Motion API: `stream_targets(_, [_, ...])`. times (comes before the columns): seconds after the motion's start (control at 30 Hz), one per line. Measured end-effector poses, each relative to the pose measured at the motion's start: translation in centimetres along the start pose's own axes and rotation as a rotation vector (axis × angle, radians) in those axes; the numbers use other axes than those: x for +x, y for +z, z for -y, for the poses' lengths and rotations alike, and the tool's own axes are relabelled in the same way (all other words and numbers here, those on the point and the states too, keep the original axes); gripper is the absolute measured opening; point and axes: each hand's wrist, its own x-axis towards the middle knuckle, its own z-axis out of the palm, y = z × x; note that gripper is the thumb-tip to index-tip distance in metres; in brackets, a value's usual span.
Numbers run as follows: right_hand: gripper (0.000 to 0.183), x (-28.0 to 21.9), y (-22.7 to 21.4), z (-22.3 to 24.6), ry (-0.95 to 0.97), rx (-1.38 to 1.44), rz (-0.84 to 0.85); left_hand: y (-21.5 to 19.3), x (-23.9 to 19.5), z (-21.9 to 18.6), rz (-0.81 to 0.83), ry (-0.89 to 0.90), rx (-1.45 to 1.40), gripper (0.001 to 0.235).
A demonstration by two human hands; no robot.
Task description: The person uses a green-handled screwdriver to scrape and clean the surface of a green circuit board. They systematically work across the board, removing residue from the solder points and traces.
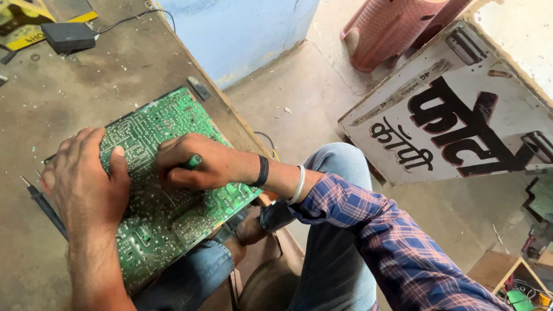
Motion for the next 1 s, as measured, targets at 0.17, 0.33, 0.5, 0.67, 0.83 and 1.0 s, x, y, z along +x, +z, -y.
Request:
stream_targets(0.17, [0.021,-0.3,-0.2,-0.2,0.042,0.089,0.012,0.0,0.2,-0.4,0.021,-0.006,-0.004,0.036])
stream_targets(0.33, [0.019,-0.3,-0.1,-0.7,0.011,0.094,0.026,0.3,-0.1,0.2,0.031,-0.023,-0.002,0.037])
stream_targets(0.5, [0.018,-0.5,0.4,-1.5,0.012,0.092,-0.004,0.7,-0.3,1.2,0.044,0.001,-0.017,0.035])
stream_targets(0.67, [0.018,-0.5,0.9,-2.3,0.039,0.030,-0.017,1.0,-0.7,2.0,0.031,0.078,0.039,0.031])
stream_targets(0.83, [0.017,-0.6,0.9,-2.5,-0.011,0.045,-0.058,0.5,-0.4,1.3,0.040,0.058,0.004,0.031])
stream_targets(1.0, [0.015,-1.3,0.8,-1.9,-0.093,0.141,-0.119,-0.4,0.0,-0.1,0.010,0.052,0.004,0.039])
